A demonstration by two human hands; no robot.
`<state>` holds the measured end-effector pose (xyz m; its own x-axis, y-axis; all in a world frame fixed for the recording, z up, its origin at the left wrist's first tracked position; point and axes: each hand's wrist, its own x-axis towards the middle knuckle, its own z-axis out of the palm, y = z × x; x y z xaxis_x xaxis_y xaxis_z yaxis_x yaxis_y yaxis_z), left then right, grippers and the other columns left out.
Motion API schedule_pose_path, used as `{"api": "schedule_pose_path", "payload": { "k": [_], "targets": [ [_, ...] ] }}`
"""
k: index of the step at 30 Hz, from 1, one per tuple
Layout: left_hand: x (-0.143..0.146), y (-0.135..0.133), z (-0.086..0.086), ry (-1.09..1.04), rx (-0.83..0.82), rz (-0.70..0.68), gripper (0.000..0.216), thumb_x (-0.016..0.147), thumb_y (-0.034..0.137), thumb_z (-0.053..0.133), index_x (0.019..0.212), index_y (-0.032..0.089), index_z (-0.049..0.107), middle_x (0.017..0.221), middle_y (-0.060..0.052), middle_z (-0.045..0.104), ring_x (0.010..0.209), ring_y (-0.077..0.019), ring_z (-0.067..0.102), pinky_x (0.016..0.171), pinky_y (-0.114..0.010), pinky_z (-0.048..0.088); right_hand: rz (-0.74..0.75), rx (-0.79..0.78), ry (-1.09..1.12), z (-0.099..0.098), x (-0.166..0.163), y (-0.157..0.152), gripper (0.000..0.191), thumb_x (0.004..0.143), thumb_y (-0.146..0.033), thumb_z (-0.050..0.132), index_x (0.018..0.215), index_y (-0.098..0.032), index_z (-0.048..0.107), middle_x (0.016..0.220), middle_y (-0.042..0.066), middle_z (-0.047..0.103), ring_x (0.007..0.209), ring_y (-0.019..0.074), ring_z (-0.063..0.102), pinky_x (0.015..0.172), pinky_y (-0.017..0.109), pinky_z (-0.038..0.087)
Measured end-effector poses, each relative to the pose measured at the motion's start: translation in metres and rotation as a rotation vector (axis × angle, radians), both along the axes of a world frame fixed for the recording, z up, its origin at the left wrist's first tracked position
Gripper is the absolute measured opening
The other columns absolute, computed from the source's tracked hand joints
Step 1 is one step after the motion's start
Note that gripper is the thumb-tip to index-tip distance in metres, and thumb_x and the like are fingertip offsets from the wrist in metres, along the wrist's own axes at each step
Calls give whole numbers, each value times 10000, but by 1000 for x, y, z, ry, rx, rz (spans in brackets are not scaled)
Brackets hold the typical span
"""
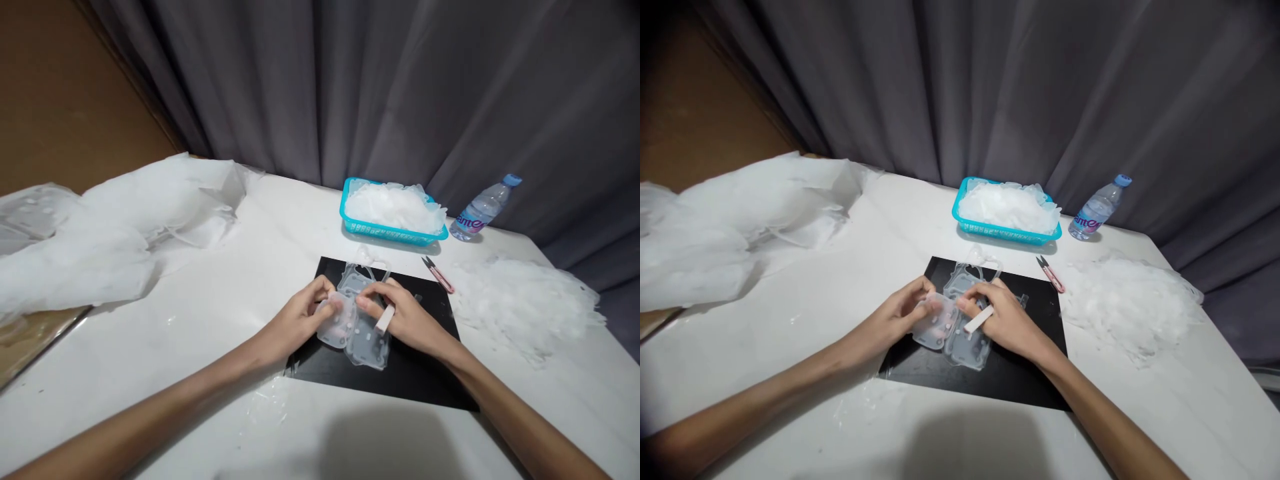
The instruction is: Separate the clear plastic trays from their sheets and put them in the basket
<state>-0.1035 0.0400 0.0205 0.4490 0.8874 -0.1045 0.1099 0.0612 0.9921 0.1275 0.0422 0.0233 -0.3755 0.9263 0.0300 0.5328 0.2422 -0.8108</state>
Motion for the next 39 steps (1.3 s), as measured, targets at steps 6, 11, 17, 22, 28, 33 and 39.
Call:
{"api": "schedule_pose_path", "payload": {
  "k": [6, 11, 17, 22, 28, 33, 39],
  "targets": [
    [0, 4, -9, 19, -105, -112, 336, 846, 405, 787, 946, 179, 560, 738, 12, 641, 692, -147, 601, 642, -259, 429, 174, -106, 23, 3, 3, 1, 237, 1014, -397, 592, 911, -215, 702, 903, 21, 640, 943, 222, 527, 893, 365, 417],
    [0, 5, -7, 129, 23, -176, 298, 913, 453, 718, 959, 158, 707, 839, -33, 673, 774, -176, 623, 695, -289, 434, 181, -145, 43, 6, 4, -1, 217, 1012, -424, 592, 965, -231, 679, 926, 10, 553, 940, 208, 524, 900, 358, 418],
    [3, -7, -1, 280, 301, -138, 284, 994, 450, 622, 909, 190, 698, 893, -8, 651, 802, -156, 585, 722, -286, 406, 168, -208, 64, 3, 5, -3, 331, 992, -534, 591, 951, -224, 701, 913, 5, 496, 893, 196, 544, 892, 355, 437],
    [3, -13, 2, 299, 290, -126, 299, 1017, 471, 584, 936, 195, 664, 910, 2, 670, 799, -149, 609, 691, -266, 421, 294, -193, 80, 3, 10, -6, 268, 1010, -485, 588, 1032, -240, 694, 1018, 21, 552, 1057, 210, 541, 995, 350, 423],
    [-1, -14, -6, 344, 475, -152, 231, 1062, 377, 512, 1008, 195, 644, 921, -20, 704, 770, -155, 652, 668, -267, 487, 268, -199, 59, 1, 9, -6, 287, 1026, -447, 559, 947, -210, 701, 991, 29, 577, 988, 199, 576, 920, 326, 463],
    [-4, -17, -4, 359, 1173, -455, 223, 1019, 155, 512, 1028, 240, 718, 1026, -54, 779, 891, -200, 738, 764, -301, 568, 189, -48, -136, 1, -1, -9, 182, 981, -285, 609, 845, -197, 692, 852, 16, 601, 848, 185, 580, 767, 294, 432],
    [-8, -25, -2, 115, 1023, -296, 212, 1009, 154, 522, 1147, 226, 666, 1059, -100, 777, 979, -241, 757, 778, -320, 617, 82, 220, -406, -6, 0, -5, 190, 987, -213, 569, 802, -192, 607, 772, 26, 595, 798, 209, 549, 701, 311, 392]
  ]
}}
